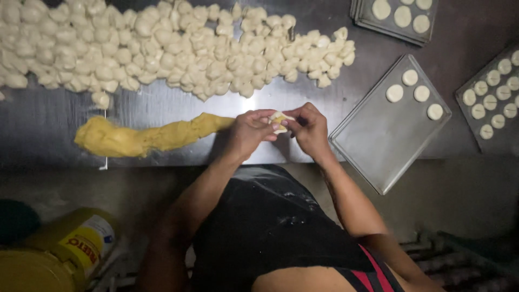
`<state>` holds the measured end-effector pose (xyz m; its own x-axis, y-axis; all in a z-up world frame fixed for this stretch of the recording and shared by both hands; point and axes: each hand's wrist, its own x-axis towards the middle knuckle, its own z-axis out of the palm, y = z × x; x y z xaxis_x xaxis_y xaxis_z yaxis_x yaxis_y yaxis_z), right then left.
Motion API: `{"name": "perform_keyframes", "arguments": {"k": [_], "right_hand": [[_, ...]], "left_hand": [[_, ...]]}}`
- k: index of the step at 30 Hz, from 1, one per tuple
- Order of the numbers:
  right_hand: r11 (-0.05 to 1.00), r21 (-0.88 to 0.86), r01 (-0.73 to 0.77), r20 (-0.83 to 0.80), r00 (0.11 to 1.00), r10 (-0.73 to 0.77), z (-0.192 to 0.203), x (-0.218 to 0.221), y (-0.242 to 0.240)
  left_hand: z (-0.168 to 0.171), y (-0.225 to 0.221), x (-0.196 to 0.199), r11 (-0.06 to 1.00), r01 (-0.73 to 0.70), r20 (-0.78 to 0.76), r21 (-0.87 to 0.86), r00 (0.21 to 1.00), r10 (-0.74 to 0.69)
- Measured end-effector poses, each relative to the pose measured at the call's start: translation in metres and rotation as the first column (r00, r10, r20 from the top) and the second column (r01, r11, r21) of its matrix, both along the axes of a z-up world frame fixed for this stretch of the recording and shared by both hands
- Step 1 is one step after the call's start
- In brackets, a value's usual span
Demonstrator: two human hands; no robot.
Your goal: Applying egg wash to dough rounds on a baking sheet and then portioning and shaping pieces of dough from a long roll.
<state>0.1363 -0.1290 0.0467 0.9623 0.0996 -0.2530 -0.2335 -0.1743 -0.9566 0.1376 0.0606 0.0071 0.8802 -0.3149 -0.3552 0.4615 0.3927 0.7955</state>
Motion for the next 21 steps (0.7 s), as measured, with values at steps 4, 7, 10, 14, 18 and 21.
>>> {"name": "perform_keyframes", "arguments": {"k": [4, 7, 10, 14, 18, 21], "right_hand": [[0.891, -0.451, -0.039, 0.426, 0.868, 0.254, 0.042, -0.003, -0.019], [0.855, -0.501, -0.132, 0.492, 0.770, 0.407, 0.064, -0.001, -0.041], [0.844, -0.521, -0.128, 0.522, 0.734, 0.434, 0.039, 0.003, -0.080], [0.849, -0.528, -0.028, 0.541, 0.759, 0.362, -0.016, 0.009, -0.121], [0.852, -0.456, -0.257, 0.398, 0.797, 0.454, -0.024, 0.011, -0.138], [0.775, -0.457, -0.436, 0.295, 0.748, 0.595, -0.027, 0.018, -0.142]], "left_hand": [[-0.001, -0.036, 0.006, 0.993, -0.079, 0.024, 0.089, 0.997, 0.077], [-0.013, -0.061, 0.012, 0.977, -0.130, 0.045, 0.172, 0.991, 0.124], [-0.004, -0.088, 0.000, 0.979, -0.147, 0.082, 0.143, 0.987, 0.136], [0.053, -0.114, -0.012, 0.744, -0.332, 0.615, 0.580, 0.777, -0.133], [0.011, -0.126, -0.010, 0.528, -0.350, 0.550, 0.774, 0.784, -0.286], [-0.005, -0.127, -0.008, 0.382, -0.172, 0.317, 0.908, 0.878, -0.359]]}}
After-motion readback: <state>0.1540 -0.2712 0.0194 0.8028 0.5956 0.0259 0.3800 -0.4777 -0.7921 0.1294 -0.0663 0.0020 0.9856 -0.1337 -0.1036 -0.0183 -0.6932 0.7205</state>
